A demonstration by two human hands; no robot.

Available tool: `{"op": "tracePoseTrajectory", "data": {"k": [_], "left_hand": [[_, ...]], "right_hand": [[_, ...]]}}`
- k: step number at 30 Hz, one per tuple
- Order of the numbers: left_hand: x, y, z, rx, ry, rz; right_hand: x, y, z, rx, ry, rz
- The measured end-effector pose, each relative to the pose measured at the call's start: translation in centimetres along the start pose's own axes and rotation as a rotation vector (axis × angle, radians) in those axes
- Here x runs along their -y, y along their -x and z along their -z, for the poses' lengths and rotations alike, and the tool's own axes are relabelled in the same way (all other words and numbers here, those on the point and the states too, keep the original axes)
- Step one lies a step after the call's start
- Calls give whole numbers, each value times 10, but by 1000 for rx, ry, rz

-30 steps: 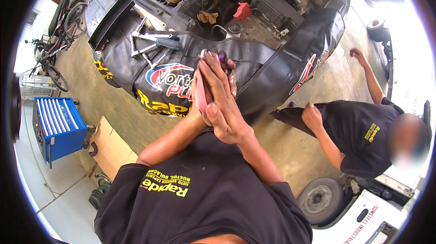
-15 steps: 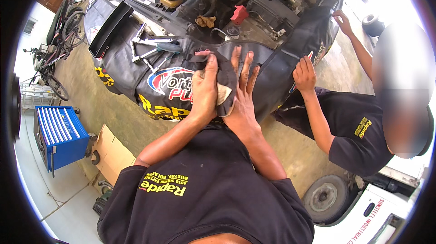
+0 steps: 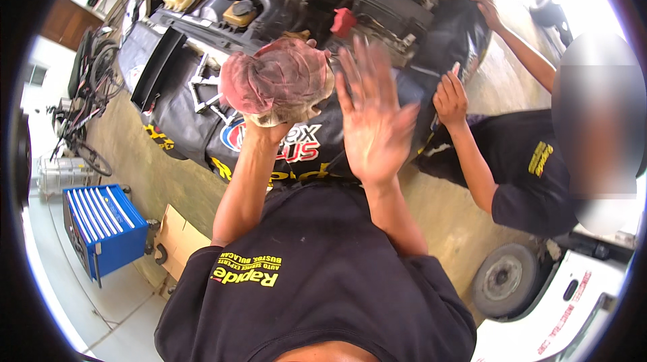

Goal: The person works on a car engine with the hood open, using a wrench to loosen and remove a hose. They then wipe their hands and the engine bay with a cloth while another person assists nearby.

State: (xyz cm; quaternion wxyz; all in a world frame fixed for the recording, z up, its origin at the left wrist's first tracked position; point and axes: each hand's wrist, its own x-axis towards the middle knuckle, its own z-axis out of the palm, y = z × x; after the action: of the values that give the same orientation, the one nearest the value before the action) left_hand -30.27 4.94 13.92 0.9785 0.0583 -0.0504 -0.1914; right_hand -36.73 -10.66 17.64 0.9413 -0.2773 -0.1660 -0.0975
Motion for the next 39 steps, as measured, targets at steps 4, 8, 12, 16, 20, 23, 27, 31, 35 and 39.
{"op": "tracePoseTrajectory", "data": {"k": [4, 8, 12, 16, 20, 23, 27, 31, 35, 39], "left_hand": [[30, -14, 53, 77, -234, -44], [77, 0, -5, -16, -1086, -386], [74, 10, -13, -117, -1157, -383], [59, 18, -7, -232, -838, -183], [42, 12, -12, -383, -615, 11], [16, -12, -2, -441, -488, -82], [31, 16, -1, -294, -421, -27], [33, 34, 3, -397, -759, 102], [31, 49, 18, -545, -679, -76], [-7, 84, 56, -135, -931, -350]], "right_hand": [[5, -32, 11, -80, -425, -140], [-15, -20, 10, -42, -216, -84], [-19, -6, 16, 217, 728, 23], [-19, 2, 13, 417, 959, -14], [-18, 15, 5, 446, 688, -181], [-19, 21, 2, 404, 511, -237], [-30, 34, 31, 460, 1750, -59], [-34, 46, 30, 536, 1855, -33], [-29, 31, 34, 866, 1899, 220], [-27, -23, -44, 1323, 1865, 298]]}}
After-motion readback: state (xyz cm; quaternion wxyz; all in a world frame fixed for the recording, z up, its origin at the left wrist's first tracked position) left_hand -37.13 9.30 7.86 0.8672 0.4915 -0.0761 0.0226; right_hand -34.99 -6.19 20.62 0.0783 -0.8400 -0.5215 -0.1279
